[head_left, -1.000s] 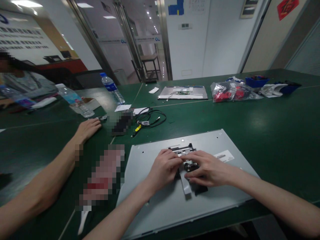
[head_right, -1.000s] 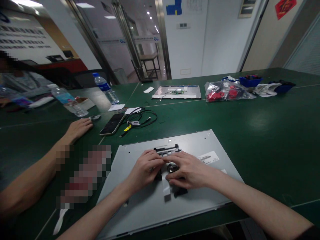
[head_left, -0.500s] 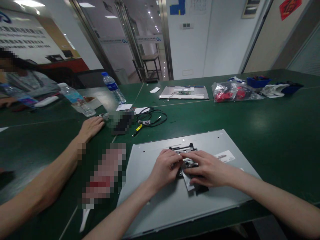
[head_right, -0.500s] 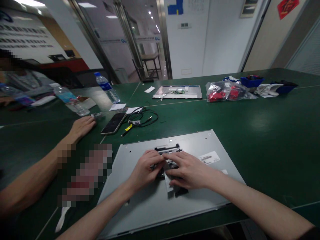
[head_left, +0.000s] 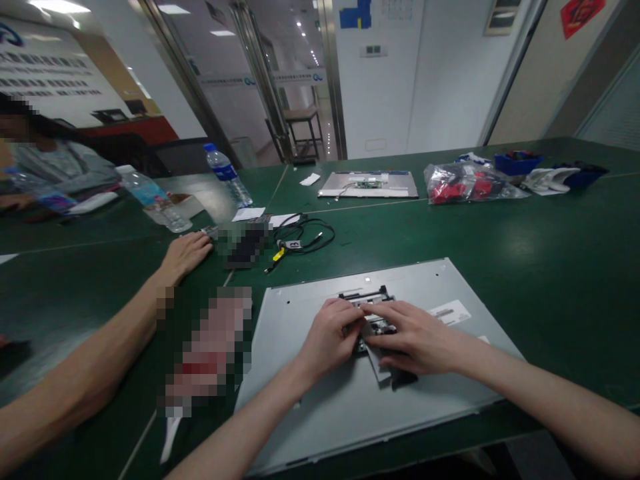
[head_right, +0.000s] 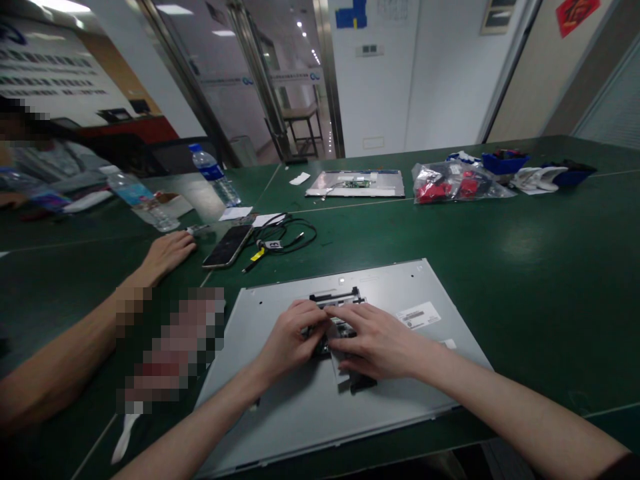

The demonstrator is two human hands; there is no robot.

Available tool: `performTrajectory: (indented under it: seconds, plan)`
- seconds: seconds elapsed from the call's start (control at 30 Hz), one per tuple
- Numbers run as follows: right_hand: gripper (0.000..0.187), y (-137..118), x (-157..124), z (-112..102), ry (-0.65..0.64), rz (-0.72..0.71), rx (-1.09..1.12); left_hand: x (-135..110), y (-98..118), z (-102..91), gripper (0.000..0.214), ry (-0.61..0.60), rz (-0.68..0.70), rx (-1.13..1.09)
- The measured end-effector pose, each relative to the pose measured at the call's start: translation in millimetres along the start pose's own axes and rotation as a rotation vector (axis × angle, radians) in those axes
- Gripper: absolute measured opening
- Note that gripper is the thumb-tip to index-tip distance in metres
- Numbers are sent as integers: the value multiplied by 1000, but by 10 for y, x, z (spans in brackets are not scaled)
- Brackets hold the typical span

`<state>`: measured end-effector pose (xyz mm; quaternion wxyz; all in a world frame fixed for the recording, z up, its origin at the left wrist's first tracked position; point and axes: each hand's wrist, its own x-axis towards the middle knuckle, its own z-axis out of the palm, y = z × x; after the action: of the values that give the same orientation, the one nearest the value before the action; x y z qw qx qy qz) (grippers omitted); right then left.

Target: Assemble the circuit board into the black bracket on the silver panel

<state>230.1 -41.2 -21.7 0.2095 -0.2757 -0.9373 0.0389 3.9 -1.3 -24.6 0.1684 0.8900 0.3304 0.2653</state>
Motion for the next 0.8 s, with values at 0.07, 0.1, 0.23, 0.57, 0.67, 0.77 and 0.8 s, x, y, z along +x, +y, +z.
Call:
performTrajectory:
  seconds: [0.07, 0.1, 0.23, 0.57, 0.67, 0.77, 0.8]
  plan:
    - [28, 0, 0, 2, -1, 6, 2, 2, -5, 4, 15, 4, 1, -1]
    - [28, -1, 0, 0, -4, 8, 4, 3, -7, 6, 15, 7, 5, -4]
    - [28, -2, -3, -8, -2, 8, 14, 12, -15, 13, 13, 16, 24, -7]
    - [30, 4, -8, 6, -27, 22, -7, 8, -68, -42, 7, 47, 101, 128]
    - [30, 16, -11, 14, -19, 20, 14, 13, -51, -61, 9, 29, 109, 146]
    - [30, 25, -19, 22, -17, 28, 32, 20, -25, -81, 12, 7, 128, 157]
    - [30, 25, -21, 22, -17, 30, 36, 21, -18, -89, 12, 6, 137, 162]
